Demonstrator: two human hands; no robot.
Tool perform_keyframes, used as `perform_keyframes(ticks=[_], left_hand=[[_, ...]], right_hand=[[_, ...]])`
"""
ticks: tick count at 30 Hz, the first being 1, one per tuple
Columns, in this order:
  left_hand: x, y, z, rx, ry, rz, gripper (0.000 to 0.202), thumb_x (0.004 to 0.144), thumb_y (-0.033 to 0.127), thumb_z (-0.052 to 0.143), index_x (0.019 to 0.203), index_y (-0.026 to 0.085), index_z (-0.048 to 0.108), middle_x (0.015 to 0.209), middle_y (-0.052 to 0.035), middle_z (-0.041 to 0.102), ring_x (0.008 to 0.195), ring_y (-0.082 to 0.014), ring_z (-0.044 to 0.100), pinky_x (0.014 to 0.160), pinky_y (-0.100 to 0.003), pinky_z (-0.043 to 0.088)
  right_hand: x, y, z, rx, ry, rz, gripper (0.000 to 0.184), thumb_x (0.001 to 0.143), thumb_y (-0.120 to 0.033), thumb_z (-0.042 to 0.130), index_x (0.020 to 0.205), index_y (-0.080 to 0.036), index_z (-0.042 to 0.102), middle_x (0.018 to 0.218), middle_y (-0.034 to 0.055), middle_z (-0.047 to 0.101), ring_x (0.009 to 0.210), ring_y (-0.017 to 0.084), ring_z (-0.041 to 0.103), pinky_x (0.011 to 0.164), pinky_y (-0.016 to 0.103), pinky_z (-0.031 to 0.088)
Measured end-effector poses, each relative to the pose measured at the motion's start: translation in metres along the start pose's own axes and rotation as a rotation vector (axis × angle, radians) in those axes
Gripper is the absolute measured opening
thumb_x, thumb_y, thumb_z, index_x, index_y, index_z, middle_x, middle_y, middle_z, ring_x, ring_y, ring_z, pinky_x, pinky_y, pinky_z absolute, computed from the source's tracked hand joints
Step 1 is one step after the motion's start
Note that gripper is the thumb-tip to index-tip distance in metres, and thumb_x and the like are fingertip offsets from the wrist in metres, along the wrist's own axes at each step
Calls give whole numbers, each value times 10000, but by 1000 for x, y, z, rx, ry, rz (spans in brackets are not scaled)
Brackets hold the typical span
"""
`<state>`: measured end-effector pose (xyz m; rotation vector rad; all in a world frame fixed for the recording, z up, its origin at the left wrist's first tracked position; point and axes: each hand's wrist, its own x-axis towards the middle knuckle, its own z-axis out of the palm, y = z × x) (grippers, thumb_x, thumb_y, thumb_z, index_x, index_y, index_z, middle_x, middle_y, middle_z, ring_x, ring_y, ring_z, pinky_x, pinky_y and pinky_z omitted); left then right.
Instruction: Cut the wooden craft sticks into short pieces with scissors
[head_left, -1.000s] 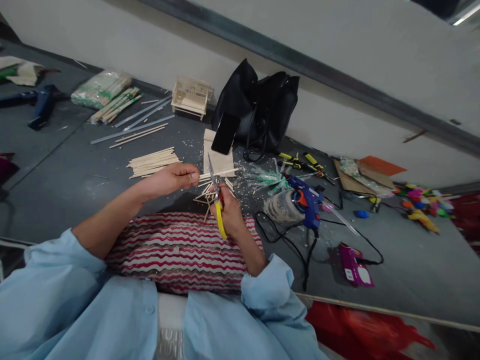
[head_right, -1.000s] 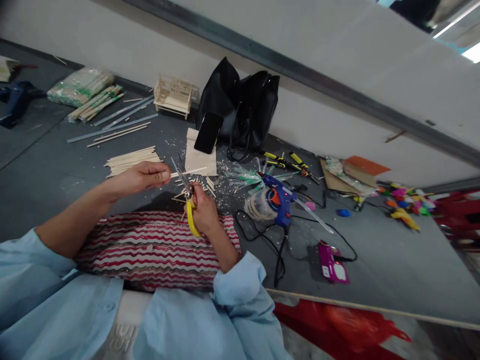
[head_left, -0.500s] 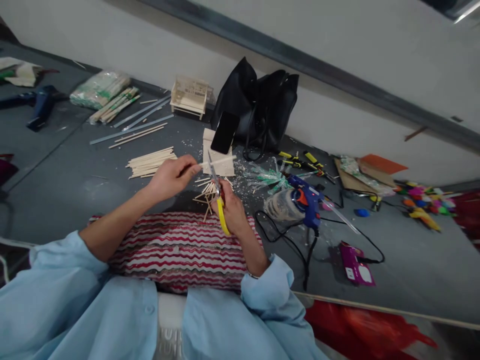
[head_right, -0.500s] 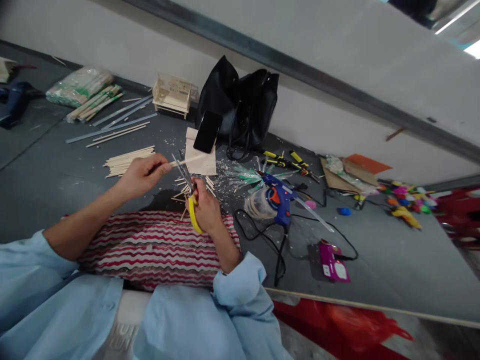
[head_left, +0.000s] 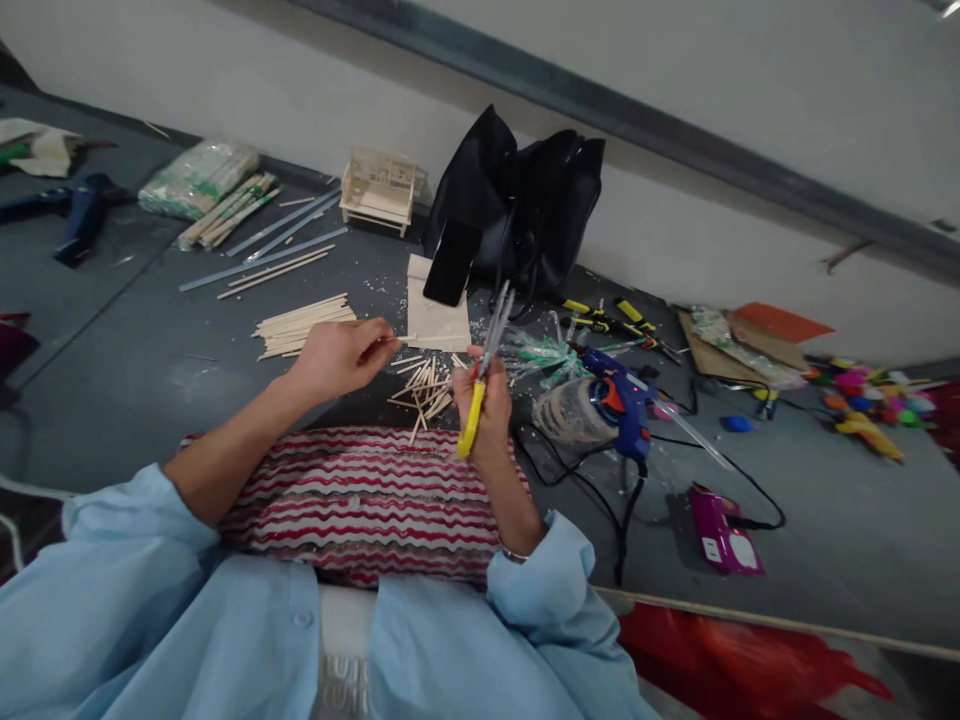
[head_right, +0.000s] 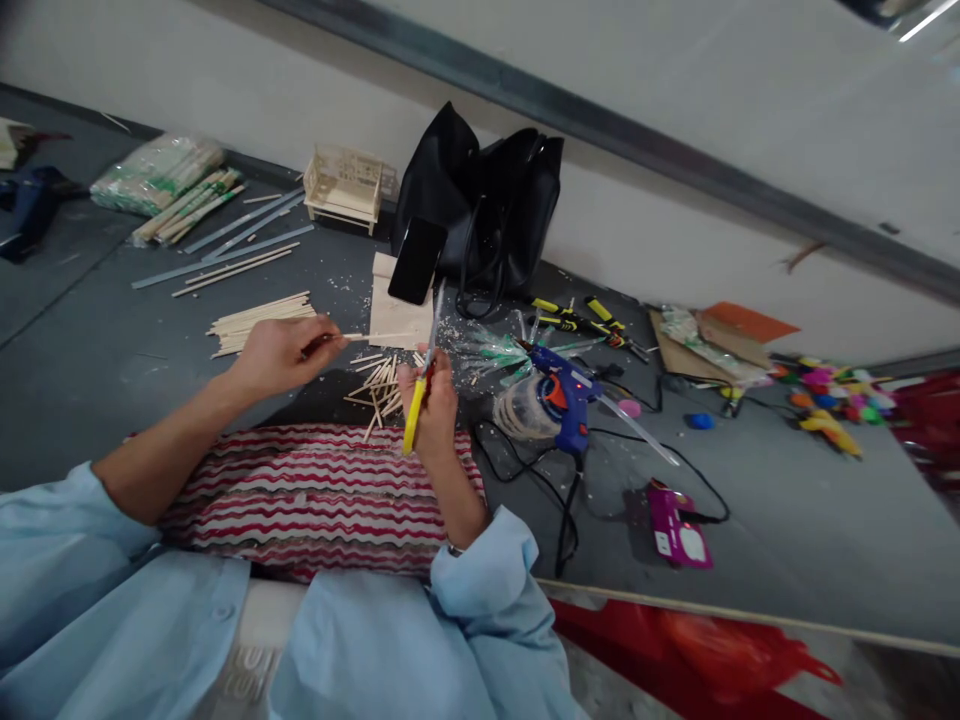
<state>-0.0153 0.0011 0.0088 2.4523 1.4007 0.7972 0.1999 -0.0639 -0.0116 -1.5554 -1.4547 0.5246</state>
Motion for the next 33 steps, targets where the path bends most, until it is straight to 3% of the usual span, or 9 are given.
perform_keyframes(ticks=[3,8,14,23,27,30,33], left_hand=[[-3,6,6,30,-88,99,329,934,418,441,907,176,663,697,-34,671,629,-155,597,570,-258,311],[-7,11,12,76,-173,163,339,950,431,435,951,187,670,787,-52,721,667,-167,639,560,-255,322],[-6,12,14,95,-229,131,343,958,423,424,945,189,674,762,-54,724,696,-185,662,559,-258,339],[-6,22,17,217,-329,76,370,946,410,399,873,180,680,721,-89,702,635,-212,641,528,-278,313],[-1,8,11,-13,-202,-60,344,914,440,448,892,181,673,651,-45,641,587,-172,565,532,-262,314],[1,2,7,-447,-127,-145,332,888,474,517,843,165,632,581,12,533,523,-108,453,507,-228,307],[1,5,5,-868,-145,-195,331,873,490,586,829,163,603,577,36,477,504,-76,402,472,-199,296]], right_hand=[[3,0,-1,70,64,30,390,895,-444,518,1194,-194,518,905,37,604,674,142,597,672,285,507],[4,3,-1,7,4,-15,319,848,-382,601,1113,-205,579,837,16,611,686,152,588,700,292,509],[3,5,1,-57,-20,-26,263,883,-358,557,1097,-208,586,924,36,650,772,157,608,756,276,494],[-3,4,6,-222,-67,-47,260,914,-316,501,1137,-217,588,810,9,638,681,158,580,678,258,446],[1,6,1,-206,5,-59,285,913,-358,501,1127,-192,588,864,34,645,736,166,587,710,267,457],[6,6,-4,-224,31,-60,285,906,-375,519,1096,-180,602,856,38,641,750,167,590,714,265,461],[6,4,-5,-206,-45,-62,314,905,-403,535,1115,-182,605,852,30,648,768,163,606,728,262,471]])
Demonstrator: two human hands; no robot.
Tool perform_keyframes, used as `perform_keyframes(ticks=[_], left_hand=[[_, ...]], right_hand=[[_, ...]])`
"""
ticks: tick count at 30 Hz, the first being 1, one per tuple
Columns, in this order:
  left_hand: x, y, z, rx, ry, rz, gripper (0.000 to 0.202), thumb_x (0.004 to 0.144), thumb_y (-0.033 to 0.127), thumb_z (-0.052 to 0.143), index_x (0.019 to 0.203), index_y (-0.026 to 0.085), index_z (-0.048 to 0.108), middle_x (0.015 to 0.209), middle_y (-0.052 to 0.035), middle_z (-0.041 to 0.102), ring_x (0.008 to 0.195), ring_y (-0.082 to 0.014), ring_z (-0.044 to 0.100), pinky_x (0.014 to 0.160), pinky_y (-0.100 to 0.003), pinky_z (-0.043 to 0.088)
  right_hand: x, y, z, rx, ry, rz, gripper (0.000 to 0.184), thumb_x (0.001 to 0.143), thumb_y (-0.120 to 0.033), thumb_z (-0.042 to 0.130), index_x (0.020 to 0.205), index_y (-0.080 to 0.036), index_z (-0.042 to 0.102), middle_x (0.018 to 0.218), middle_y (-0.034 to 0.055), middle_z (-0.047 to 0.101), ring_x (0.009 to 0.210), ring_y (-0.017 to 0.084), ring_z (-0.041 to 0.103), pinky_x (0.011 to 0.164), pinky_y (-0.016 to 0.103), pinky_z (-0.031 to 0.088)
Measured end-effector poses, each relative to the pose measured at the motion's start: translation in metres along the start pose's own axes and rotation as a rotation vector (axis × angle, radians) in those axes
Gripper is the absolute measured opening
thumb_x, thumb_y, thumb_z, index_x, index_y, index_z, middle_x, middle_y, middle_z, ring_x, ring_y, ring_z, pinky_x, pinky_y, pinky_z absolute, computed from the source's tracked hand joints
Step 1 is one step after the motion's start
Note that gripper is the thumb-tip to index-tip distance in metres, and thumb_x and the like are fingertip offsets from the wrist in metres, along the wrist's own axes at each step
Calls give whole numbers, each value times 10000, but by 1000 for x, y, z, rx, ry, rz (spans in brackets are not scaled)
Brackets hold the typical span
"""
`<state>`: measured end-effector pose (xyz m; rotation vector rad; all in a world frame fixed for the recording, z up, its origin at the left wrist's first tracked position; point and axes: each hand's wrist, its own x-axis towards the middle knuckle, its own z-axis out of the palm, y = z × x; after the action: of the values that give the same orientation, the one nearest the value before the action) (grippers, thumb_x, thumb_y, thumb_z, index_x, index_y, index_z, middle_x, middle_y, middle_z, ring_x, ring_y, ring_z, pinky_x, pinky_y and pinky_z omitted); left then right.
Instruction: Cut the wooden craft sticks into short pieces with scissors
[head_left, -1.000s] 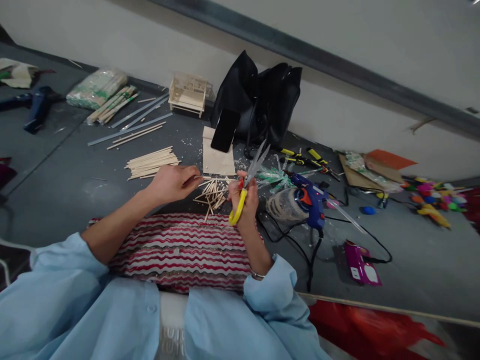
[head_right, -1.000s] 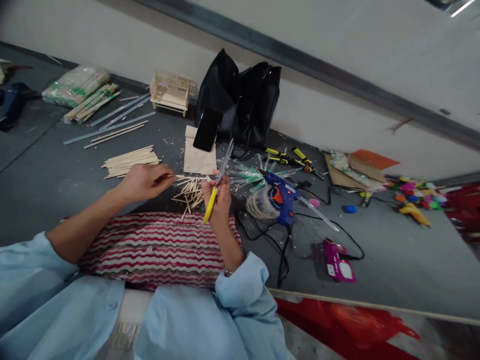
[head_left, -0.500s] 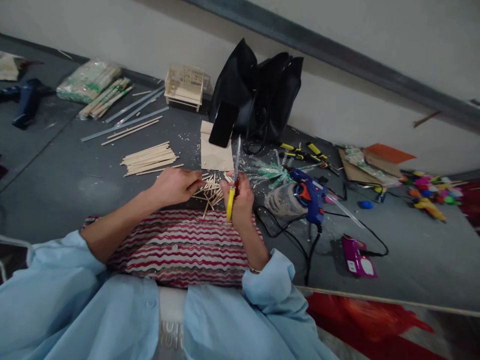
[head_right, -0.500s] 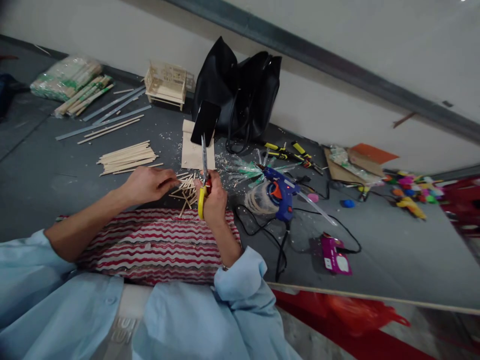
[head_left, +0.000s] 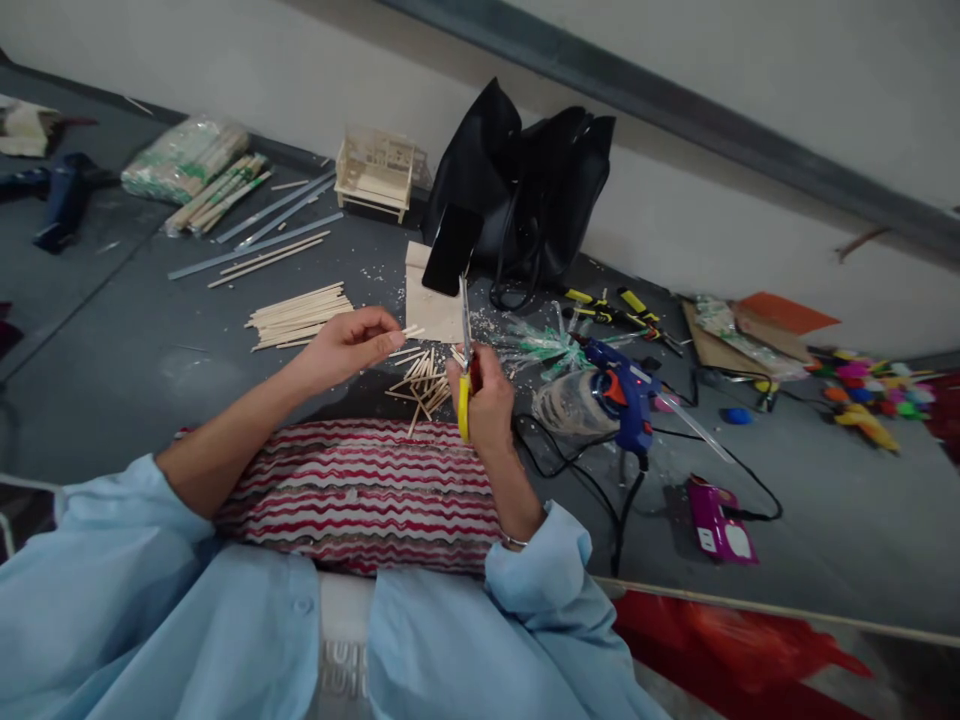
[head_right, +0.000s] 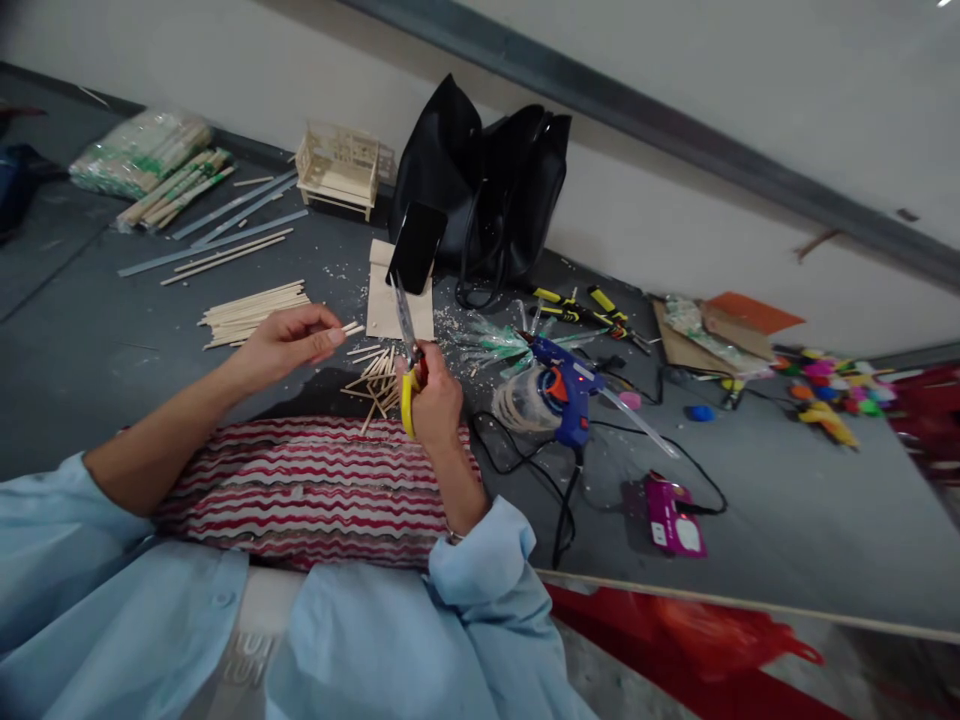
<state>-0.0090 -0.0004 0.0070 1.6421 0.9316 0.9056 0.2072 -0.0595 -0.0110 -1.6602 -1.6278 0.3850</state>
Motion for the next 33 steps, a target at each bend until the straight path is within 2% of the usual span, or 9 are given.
perform_keyframes(ticks=[4,8,14,22,26,33], left_hand=[[-2,5,4,-299,-30,-88,316,837,474,672,824,167,600,540,58,426,451,-52,337,411,-173,239],[-1,7,4,-408,-66,-126,352,804,492,714,808,151,624,508,62,407,417,-41,302,385,-170,201],[-1,3,1,-368,-129,-22,381,826,501,693,766,125,663,522,33,441,453,-51,356,430,-184,260],[-2,3,-6,-292,-180,-37,417,804,539,691,740,128,652,604,3,511,516,-66,407,462,-189,303],[-1,4,-7,-275,-204,-42,421,781,543,708,724,132,635,670,-16,563,551,-73,441,490,-196,339],[-1,4,-8,-236,-217,-48,418,783,548,694,718,138,639,603,-7,524,525,-82,422,468,-203,315]], right_hand=[[-3,-5,3,66,-74,-32,380,895,-436,558,1163,-167,585,878,35,664,792,162,623,745,262,484],[-5,-5,5,75,-101,-98,392,876,-436,598,1168,-175,591,884,37,664,794,157,620,737,254,484],[-5,-1,6,24,-121,-219,395,862,-393,636,1200,-191,599,823,4,615,727,131,571,716,240,466],[-5,-4,2,-21,-148,-336,380,889,-401,615,1201,-185,613,796,18,600,721,149,555,702,262,458],[-6,-5,1,-36,-161,-347,382,892,-411,612,1211,-200,611,815,25,611,740,159,566,717,273,469],[-7,-4,1,-56,-168,-344,363,898,-395,602,1198,-191,625,833,39,644,731,160,584,699,270,472]])
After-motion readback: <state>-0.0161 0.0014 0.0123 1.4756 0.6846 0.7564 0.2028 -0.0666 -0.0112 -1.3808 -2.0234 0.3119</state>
